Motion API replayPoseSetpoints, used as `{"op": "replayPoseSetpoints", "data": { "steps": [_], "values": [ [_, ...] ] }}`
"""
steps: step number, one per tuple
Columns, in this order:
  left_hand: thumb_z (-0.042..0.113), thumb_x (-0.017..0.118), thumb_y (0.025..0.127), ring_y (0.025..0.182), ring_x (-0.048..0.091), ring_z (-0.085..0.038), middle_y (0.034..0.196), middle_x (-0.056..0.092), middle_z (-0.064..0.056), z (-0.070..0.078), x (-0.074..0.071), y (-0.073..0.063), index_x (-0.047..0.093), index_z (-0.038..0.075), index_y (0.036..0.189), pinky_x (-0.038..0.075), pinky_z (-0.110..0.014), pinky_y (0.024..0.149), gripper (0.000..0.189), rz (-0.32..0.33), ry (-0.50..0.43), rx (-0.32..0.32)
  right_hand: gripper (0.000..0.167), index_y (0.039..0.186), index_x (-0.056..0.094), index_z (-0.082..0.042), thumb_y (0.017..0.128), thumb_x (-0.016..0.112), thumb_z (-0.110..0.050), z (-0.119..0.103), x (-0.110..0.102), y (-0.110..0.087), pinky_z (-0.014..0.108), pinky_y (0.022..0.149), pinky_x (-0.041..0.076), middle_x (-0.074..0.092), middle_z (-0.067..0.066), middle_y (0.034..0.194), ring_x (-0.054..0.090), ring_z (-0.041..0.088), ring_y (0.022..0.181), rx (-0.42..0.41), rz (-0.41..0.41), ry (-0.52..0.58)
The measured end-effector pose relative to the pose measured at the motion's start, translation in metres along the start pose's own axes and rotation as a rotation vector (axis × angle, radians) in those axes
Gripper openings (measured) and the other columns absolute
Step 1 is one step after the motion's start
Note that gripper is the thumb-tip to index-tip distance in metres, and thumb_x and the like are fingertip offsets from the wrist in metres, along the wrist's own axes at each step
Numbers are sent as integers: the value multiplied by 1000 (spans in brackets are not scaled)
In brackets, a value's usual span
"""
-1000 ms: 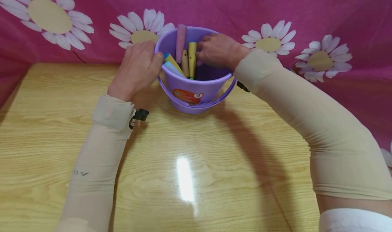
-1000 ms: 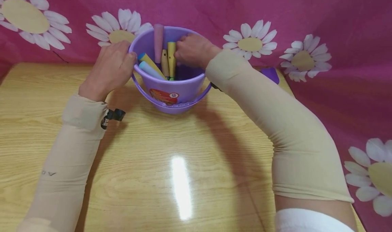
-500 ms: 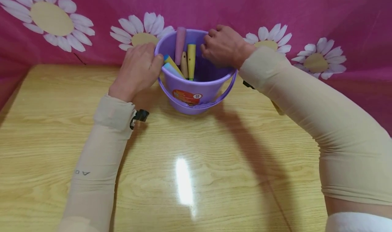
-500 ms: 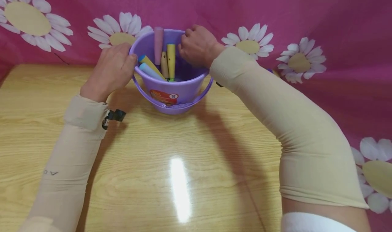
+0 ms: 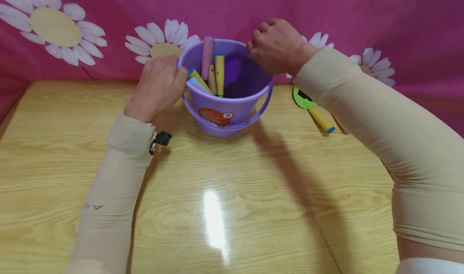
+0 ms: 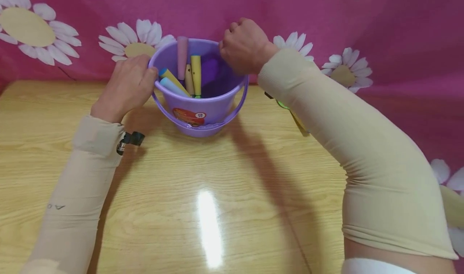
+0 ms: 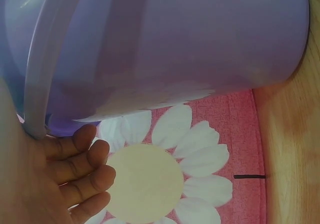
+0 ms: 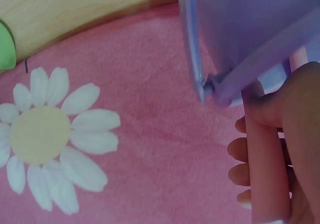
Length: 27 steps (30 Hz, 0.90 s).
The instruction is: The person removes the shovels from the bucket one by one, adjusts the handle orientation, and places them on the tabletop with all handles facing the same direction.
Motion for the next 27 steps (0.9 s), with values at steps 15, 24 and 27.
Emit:
{"op": "replayPoseSetpoints", "data": {
  "steps": [15, 24, 27],
  "values": [
    [36, 29, 103, 110, 53, -40, 103, 59, -19, -6, -3, 1, 56, -2, 115, 36, -55, 107, 48, 4, -3, -7, 35, 102, 56, 7, 104, 37, -23, 36, -1, -34, 56, 82, 56, 64, 28, 102, 64, 45, 99, 159, 74, 76],
    [36, 28, 103, 107, 53, -40, 102, 58, -19, -8, -4, 3, 56, -1, 114, 36, -54, 105, 48, 10, -2, -5, 31, 110, 47, 10, 104, 31, -16, 58, 29, -57, 65, 70, 57, 53, 28, 102, 61, 47, 90, 297, 21, 224],
    [36, 28, 103, 106, 52, -40, 102, 58, -19, -9, -4, 2, 56, -1, 115, 36, -54, 105, 48, 7, -3, -5, 33, 113, 46, 11, 106, 30, -17, 63, 44, -64, 65, 70, 58, 52, 27, 101, 62, 47, 88, 337, -31, 283]
  ]
}}
Point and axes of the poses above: each hand's wrist, its own y-axis towards the middle knuckle, its own x-axis out of the palm, z = x × y, the point moved 10 cm from there along y, towards the middle knuckle
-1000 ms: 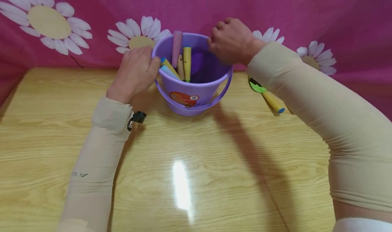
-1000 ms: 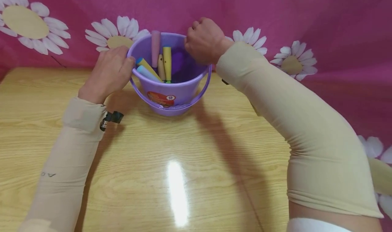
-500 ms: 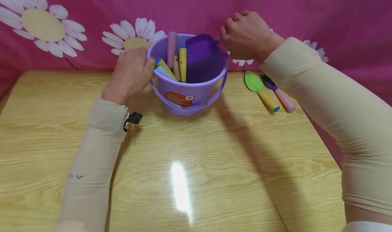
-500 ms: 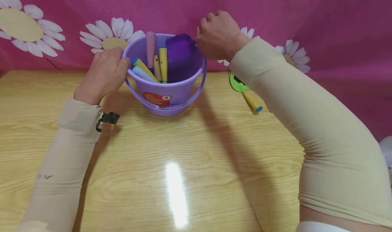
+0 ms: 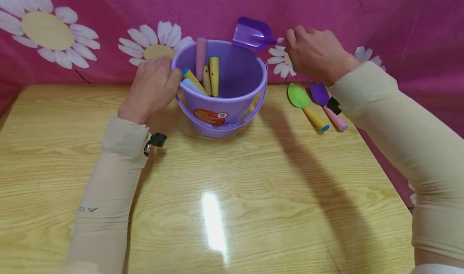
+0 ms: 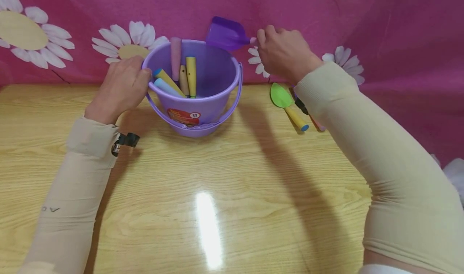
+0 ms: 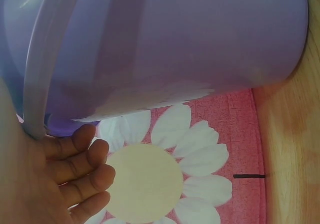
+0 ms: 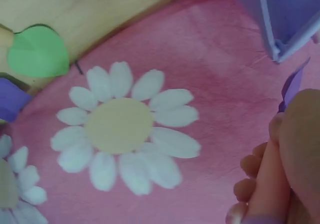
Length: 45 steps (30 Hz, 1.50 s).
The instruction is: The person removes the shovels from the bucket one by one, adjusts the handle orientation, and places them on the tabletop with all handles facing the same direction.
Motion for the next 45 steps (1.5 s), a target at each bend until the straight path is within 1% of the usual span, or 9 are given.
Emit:
{"op": "replayPoseSetpoints", "data": {
  "steps": [5, 10, 14, 16, 26, 32, 35, 41, 45],
  "values": [
    [36, 27, 103, 106, 52, -40, 102, 57, -19, 0, 1, 0, 56, -1, 114, 36, -54, 104, 48, -5, 0, -1, 37, 118, 44, 12, 109, 30, -21, 15, 27, -8, 65, 71, 58, 53, 29, 104, 62, 49, 86, 70, -93, 96],
    [36, 27, 103, 107, 52, -40, 103, 57, -19, 0, 1, 1, 56, -1, 114, 36, -55, 105, 49, -6, 0, -6, 34, 116, 43, 10, 107, 38, -22, 21, 50, -17, 63, 67, 58, 53, 29, 100, 63, 48, 79, 116, -137, 196],
    [36, 26, 103, 107, 52, -40, 104, 58, -19, -1, 1, 1, 56, -2, 115, 36, -56, 105, 49, -4, -1, -11, 32, 112, 43, 9, 106, 35, -21, 20, 65, -22, 59, 63, 56, 53, 27, 96, 62, 45, 74, 128, -140, 249],
    [35, 26, 103, 107, 52, -40, 104, 58, -20, -1, 0, 1, 56, -2, 115, 36, -56, 105, 49, -1, -1, -11, 32, 110, 43, 9, 106, 31, -20, 19, 72, -25, 59, 65, 56, 53, 27, 95, 62, 46, 74, 133, -128, 270],
    [35, 27, 102, 104, 53, -40, 101, 58, -19, -2, 0, 0, 57, -1, 113, 36, -54, 102, 48, 3, -10, -10, 35, 108, 43, 8, 108, 31, -25, 10, 110, -41, 64, 71, 55, 57, 28, 92, 65, 53, 80, 223, -87, 366],
    [35, 28, 102, 102, 53, -39, 99, 57, -19, -1, 0, 2, 57, -1, 109, 37, -53, 101, 46, 8, -8, 0, 34, 109, 42, 10, 108, 31, -21, 1, 139, -49, 66, 74, 55, 60, 33, 97, 66, 57, 86, 272, -128, 424],
    [34, 27, 102, 103, 53, -40, 98, 57, -19, -1, -1, 2, 57, -1, 108, 37, -54, 102, 46, 16, -6, 5, 35, 111, 43, 13, 109, 32, -20, -3, 152, -50, 66, 75, 55, 60, 35, 97, 67, 57, 86, 273, -143, 432],
    [33, 27, 102, 104, 54, -41, 99, 58, -19, -1, 0, 2, 57, -1, 108, 37, -55, 102, 46, 24, -13, 12, 33, 104, 46, 13, 107, 36, -18, -11, 168, -53, 62, 67, 56, 61, 32, 83, 68, 54, 76, 289, -135, 440],
    [33, 27, 102, 106, 54, -41, 100, 58, -19, -1, -1, 2, 58, -2, 109, 37, -55, 104, 47, 32, -15, 15, 33, 101, 46, 13, 105, 40, -19, -17, 178, -55, 62, 67, 58, 61, 32, 81, 69, 53, 76, 288, -150, 424]
  ]
}}
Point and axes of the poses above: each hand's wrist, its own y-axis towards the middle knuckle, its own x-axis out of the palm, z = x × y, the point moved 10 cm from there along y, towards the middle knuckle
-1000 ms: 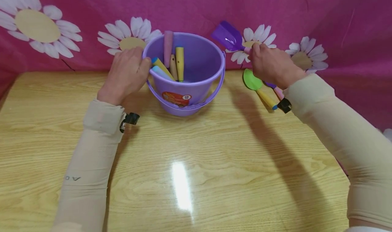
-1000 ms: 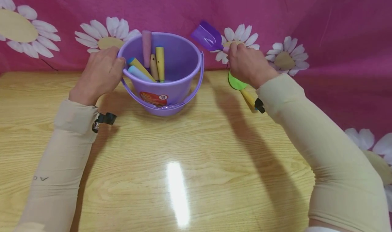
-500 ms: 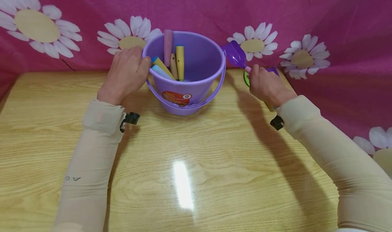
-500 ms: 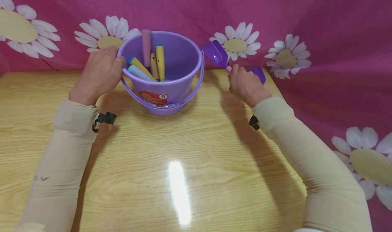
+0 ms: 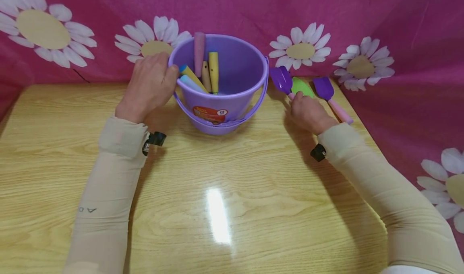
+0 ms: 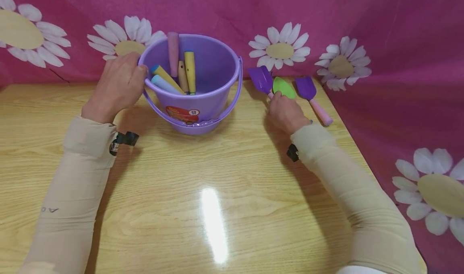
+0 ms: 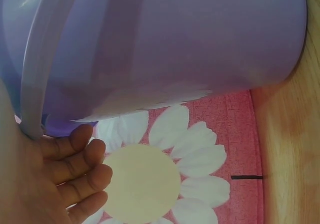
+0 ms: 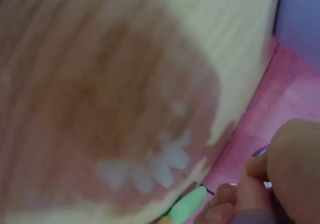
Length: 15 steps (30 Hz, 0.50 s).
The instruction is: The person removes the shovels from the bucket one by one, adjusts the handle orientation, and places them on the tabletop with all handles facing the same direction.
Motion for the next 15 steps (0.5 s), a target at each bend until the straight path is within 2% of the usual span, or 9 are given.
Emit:
{"op": "replayPoseSetpoints", "data": {
  "steps": [4, 11, 15],
  "values": [
    [33, 28, 101, 106, 55, -42, 99, 59, -20, 1, -1, 0, 58, -2, 108, 37, -56, 104, 47, 8, -2, 3, 37, 101, 46, 11, 107, 41, -25, 5, 12, 2, 62, 73, 57, 62, 33, 87, 68, 55, 83, 53, -70, 5],
    [33, 27, 101, 103, 54, -40, 98, 57, -19, 0, -2, -2, 57, -1, 106, 37, -53, 103, 46, 5, 6, -6, 48, 105, 47, 12, 111, 21, -28, 8, 21, 7, 64, 84, 55, 62, 38, 99, 66, 58, 95, 116, -144, 39],
    [33, 27, 101, 102, 54, -40, 97, 57, -18, 0, -2, -1, 57, 0, 106, 37, -54, 103, 46, 11, 5, 1, 50, 108, 48, 14, 111, 19, -27, 8, 25, 7, 65, 88, 54, 61, 39, 103, 65, 59, 100, 130, -167, 44]
  ]
}}
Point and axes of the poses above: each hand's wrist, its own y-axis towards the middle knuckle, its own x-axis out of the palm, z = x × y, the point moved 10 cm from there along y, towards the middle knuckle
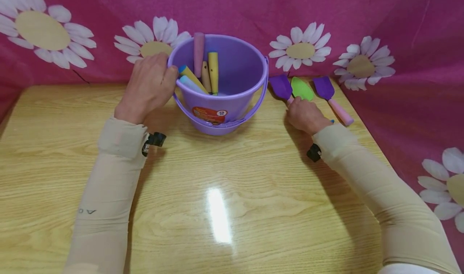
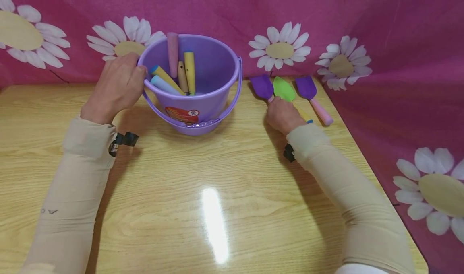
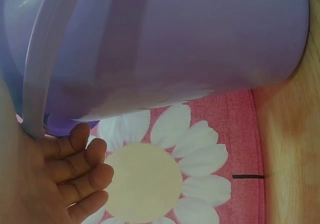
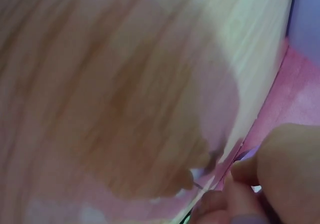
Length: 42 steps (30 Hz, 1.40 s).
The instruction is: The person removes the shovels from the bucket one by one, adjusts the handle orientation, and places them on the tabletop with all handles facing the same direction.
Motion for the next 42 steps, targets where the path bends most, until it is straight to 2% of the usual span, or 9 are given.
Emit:
{"op": "replayPoseSetpoints", "data": {
  "steps": [11, 14, 20, 26, 34, 42],
  "values": [
    [33, 27, 102, 99, 53, -39, 95, 56, -18, -1, 0, -2, 57, 0, 102, 36, -52, 100, 45, 4, -8, -4, 47, 104, 48, 13, 111, 20, -24, -1, 6, -5, 62, 83, 58, 62, 37, 97, 68, 56, 95, 7, -16, -26],
    [33, 27, 101, 98, 53, -39, 94, 56, -18, -1, 0, -2, 57, 0, 102, 36, -52, 100, 45, 4, -6, -5, 49, 107, 50, 16, 111, 21, -23, -2, 7, -6, 62, 87, 57, 62, 37, 101, 67, 56, 99, 1, -34, -44],
    [34, 26, 102, 104, 54, -41, 98, 58, -19, -2, 0, -2, 58, -1, 105, 36, -55, 106, 47, 1, -5, -8, 46, 114, 57, 18, 105, 31, -19, -8, 8, -7, 62, 91, 56, 64, 35, 111, 67, 54, 105, -43, -56, -114],
    [33, 27, 102, 108, 56, -43, 102, 61, -20, -3, -2, -2, 59, -3, 109, 36, -56, 108, 48, 15, -3, 2, 45, 103, 68, 9, 106, 33, -21, -10, 5, -10, 62, 89, 56, 70, 32, 107, 69, 50, 101, -84, -41, -157],
    [33, 27, 102, 106, 55, -40, 101, 60, -19, -1, 0, -2, 59, -2, 109, 36, -55, 107, 48, 4, -17, 7, 53, 87, 69, 3, 107, 29, -25, -9, 0, -11, 62, 83, 58, 72, 30, 96, 71, 48, 92, -83, -5, -145],
    [34, 27, 102, 106, 55, -39, 99, 59, -18, 0, 1, -1, 59, 0, 107, 36, -54, 107, 47, -2, -15, 3, 51, 91, 66, 5, 108, 29, -25, -6, -2, -7, 64, 84, 57, 73, 30, 97, 70, 51, 91, -91, 41, -129]
  ]
}}
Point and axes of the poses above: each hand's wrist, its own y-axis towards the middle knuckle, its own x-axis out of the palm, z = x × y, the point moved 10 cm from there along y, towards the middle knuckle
